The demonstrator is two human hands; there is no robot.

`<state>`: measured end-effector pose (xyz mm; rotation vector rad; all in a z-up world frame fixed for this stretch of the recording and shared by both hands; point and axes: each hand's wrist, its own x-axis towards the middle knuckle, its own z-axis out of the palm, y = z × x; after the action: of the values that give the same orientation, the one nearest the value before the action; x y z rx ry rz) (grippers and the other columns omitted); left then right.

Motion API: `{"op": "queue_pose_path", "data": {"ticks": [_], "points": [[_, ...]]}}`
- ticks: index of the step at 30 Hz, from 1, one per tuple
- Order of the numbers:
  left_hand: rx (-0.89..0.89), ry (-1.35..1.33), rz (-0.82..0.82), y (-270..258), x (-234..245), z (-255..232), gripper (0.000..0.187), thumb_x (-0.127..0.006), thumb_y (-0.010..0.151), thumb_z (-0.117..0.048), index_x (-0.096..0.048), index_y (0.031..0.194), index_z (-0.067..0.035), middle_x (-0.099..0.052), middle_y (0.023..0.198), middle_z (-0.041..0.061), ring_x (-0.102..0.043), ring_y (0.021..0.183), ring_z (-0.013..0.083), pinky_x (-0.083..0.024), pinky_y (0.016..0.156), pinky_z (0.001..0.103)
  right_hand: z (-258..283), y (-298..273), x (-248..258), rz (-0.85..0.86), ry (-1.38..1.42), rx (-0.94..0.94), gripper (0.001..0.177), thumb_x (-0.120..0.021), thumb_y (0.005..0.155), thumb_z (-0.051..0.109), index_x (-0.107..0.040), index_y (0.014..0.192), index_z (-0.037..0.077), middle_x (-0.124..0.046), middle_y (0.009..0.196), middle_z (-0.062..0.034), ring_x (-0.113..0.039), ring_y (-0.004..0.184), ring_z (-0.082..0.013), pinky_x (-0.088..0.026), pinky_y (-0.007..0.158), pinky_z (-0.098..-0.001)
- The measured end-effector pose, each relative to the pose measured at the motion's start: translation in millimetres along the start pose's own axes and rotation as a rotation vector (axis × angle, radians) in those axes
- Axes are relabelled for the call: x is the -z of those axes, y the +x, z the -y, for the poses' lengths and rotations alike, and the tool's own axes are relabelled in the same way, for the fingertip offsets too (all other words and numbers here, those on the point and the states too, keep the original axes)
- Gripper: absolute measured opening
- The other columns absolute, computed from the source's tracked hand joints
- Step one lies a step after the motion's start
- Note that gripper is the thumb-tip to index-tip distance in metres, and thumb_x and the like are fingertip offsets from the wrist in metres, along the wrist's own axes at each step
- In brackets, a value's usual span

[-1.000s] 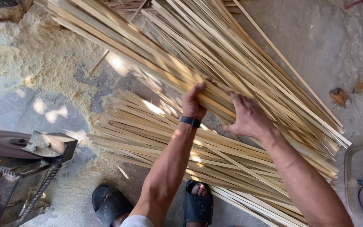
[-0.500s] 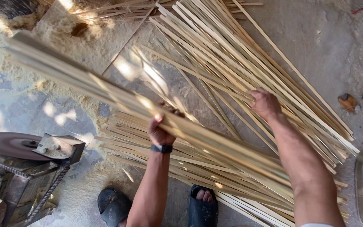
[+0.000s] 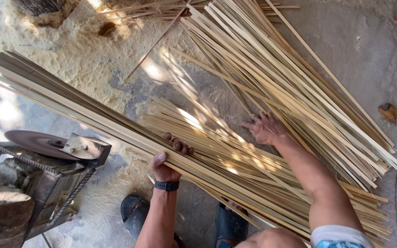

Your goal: The person sits on the ground and uses a stationary circular saw to cut thin bamboo strips to length. They repeatedly feed bundles of strips into the blade, trim the ends, and set the cut pieces aside in a growing pile.

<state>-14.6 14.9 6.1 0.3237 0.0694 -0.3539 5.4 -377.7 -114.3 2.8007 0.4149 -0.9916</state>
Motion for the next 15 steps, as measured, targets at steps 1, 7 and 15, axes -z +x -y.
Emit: {"op": "queue_pose_path", "data": {"ticks": [1, 7, 15], "points": [[0.002, 0.004, -0.004, -8.3, -0.1, -4.5, 0.057, -0.078, 0.075, -0.021, -0.053, 0.125, -0.010, -0.062, 0.096, 0.009, -0.063, 0.092, 0.0278, -0.050, 0.097, 0.051, -5.7, -4.5, 0.4, 0.044, -0.084, -0.007, 0.056, -0.037, 0.107, 0.037, -0.017, 0.158, 0.045, -0.021, 0.163, -0.0095, -0.028, 0.145, -0.0391, -0.016, 0.121, -0.0589], [-0.006, 0.034, -0.024, -25.2, 4.2, -22.0, 0.058, -0.079, 0.073, -0.019, -0.054, 0.125, -0.009, -0.061, 0.095, 0.010, -0.063, 0.091, 0.0285, -0.051, 0.098, 0.051, -71.0, -38.3, 36.7, 0.071, -0.493, -0.232, 0.077, -0.044, 0.106, 0.007, -0.015, 0.164, 0.049, -0.046, 0.149, -0.0112, -0.046, 0.135, -0.0276, -0.039, 0.112, -0.0516], [0.021, 0.045, -0.068, -19.8, -2.0, -25.8, 0.059, -0.079, 0.072, -0.021, -0.054, 0.125, -0.009, -0.061, 0.095, 0.010, -0.063, 0.092, 0.0295, -0.052, 0.097, 0.053, 8.0, -50.6, 61.1, -0.248, 0.503, -0.214, 0.043, -0.055, 0.104, 0.053, -0.060, 0.144, 0.038, -0.069, 0.145, -0.0066, -0.071, 0.115, -0.0219, -0.063, 0.098, -0.0403]]}}
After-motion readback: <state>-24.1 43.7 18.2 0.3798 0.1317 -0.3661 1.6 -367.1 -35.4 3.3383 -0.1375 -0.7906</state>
